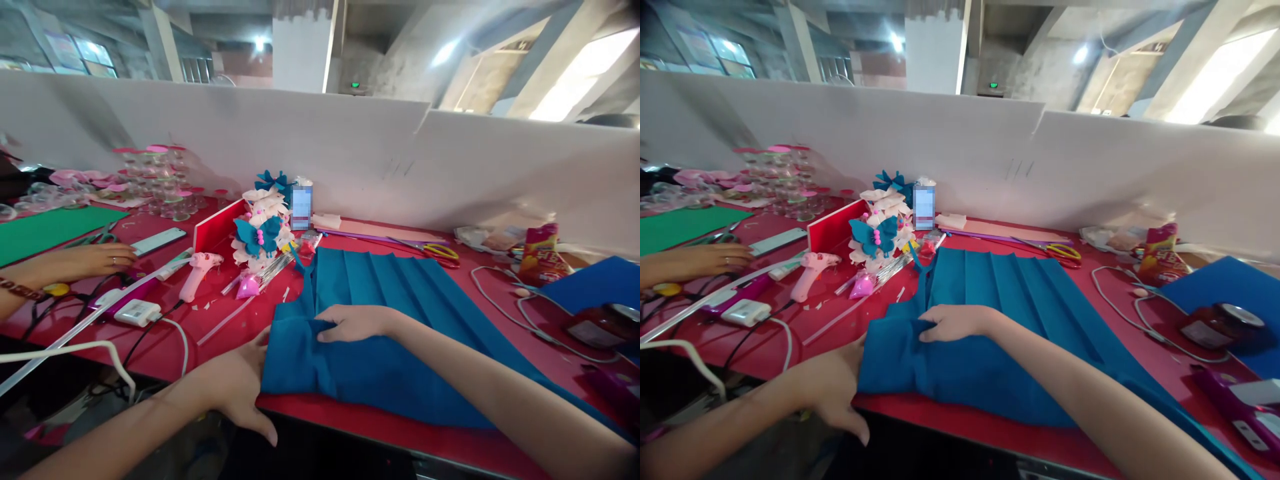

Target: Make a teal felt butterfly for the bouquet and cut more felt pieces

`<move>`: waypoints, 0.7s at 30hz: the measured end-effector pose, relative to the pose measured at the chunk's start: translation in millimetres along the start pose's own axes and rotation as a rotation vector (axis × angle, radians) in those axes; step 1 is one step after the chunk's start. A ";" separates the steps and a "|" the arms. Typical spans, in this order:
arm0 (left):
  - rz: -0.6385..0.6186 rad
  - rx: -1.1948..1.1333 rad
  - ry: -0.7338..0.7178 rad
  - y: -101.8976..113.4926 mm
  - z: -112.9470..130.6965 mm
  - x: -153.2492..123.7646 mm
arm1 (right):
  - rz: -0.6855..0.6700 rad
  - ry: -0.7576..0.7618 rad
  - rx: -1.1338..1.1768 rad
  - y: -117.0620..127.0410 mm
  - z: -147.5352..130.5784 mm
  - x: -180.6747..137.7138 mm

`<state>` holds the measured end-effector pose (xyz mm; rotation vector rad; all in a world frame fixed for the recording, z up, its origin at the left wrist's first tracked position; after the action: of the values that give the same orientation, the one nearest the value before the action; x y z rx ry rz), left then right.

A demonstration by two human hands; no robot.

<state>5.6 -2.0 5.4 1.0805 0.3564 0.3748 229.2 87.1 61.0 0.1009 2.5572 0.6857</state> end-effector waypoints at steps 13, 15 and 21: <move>-0.045 0.061 -0.003 13.5 -16.6 -14.7 | 0.103 -0.462 0.041 21.0 26.3 29.6; -0.042 0.041 0.037 11.7 -18.5 -17.7 | 0.103 -0.467 0.042 21.4 29.9 31.5; 0.124 -0.164 0.214 4.7 -18.5 -17.1 | 0.113 -0.340 0.101 25.1 25.2 24.4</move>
<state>-18.5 6.6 3.4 0.9064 0.4413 0.6224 218.4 125.0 43.6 0.3658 2.2687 0.5277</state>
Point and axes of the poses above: each hand's wrist, its own x-axis towards the middle knuckle, its own y-axis out of the back of the hand, z = x × y, the point moved 1 cm from there along x, towards the middle knuckle, and after that the axes turned 8 degrees about -z, right-handed, at the moved point
